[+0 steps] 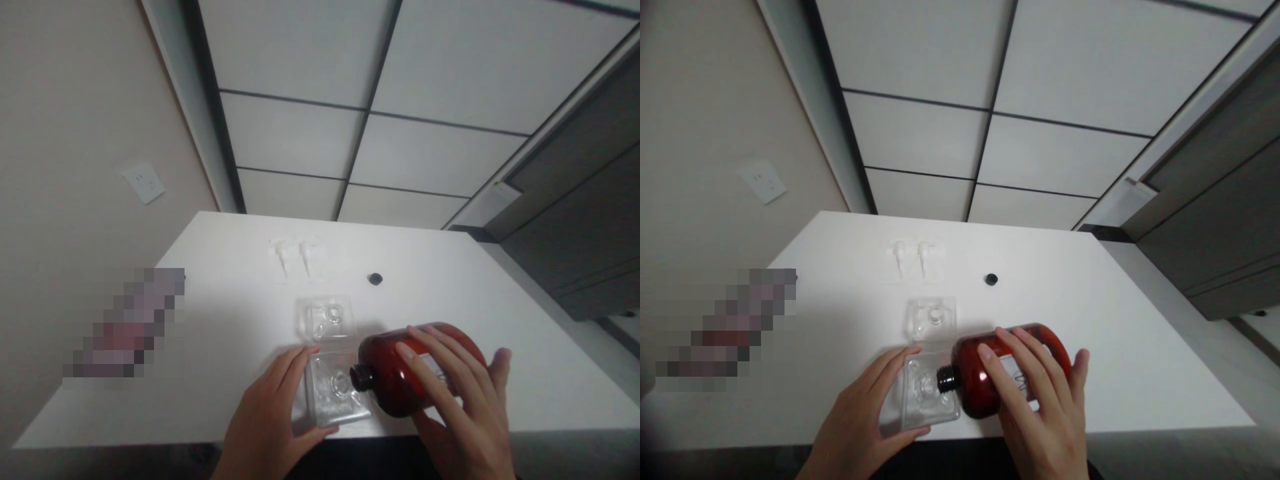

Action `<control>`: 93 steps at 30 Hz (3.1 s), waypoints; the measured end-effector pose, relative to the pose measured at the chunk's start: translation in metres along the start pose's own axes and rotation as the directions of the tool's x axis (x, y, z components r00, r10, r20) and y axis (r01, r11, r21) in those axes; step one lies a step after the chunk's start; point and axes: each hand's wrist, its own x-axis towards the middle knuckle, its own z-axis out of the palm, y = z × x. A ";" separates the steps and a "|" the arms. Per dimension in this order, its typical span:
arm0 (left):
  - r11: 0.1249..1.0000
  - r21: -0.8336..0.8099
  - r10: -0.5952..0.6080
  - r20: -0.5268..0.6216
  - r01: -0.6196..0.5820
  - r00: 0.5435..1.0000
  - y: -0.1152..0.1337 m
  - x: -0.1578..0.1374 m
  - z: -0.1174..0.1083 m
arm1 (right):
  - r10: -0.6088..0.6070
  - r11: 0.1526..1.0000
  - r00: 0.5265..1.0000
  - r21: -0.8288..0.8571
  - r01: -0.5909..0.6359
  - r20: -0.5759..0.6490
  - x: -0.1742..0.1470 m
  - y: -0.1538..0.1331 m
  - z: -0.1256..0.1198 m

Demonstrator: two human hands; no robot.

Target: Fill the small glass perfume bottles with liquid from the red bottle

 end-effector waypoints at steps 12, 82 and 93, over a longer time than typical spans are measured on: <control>1.000 0.005 -0.025 0.057 0.025 0.998 0.004 0.002 -0.003 | -0.104 0.994 0.993 -0.023 0.105 0.047 -0.003 0.012 -0.004; 0.999 -0.037 0.016 0.080 -0.013 0.997 0.015 0.013 -0.009 | -0.051 0.995 0.998 -0.093 0.047 -0.037 0.007 0.001 -0.005; 0.999 -0.042 -0.008 0.103 0.013 0.995 0.017 0.013 -0.012 | -0.062 0.994 0.995 -0.095 0.055 -0.072 0.005 0.004 -0.004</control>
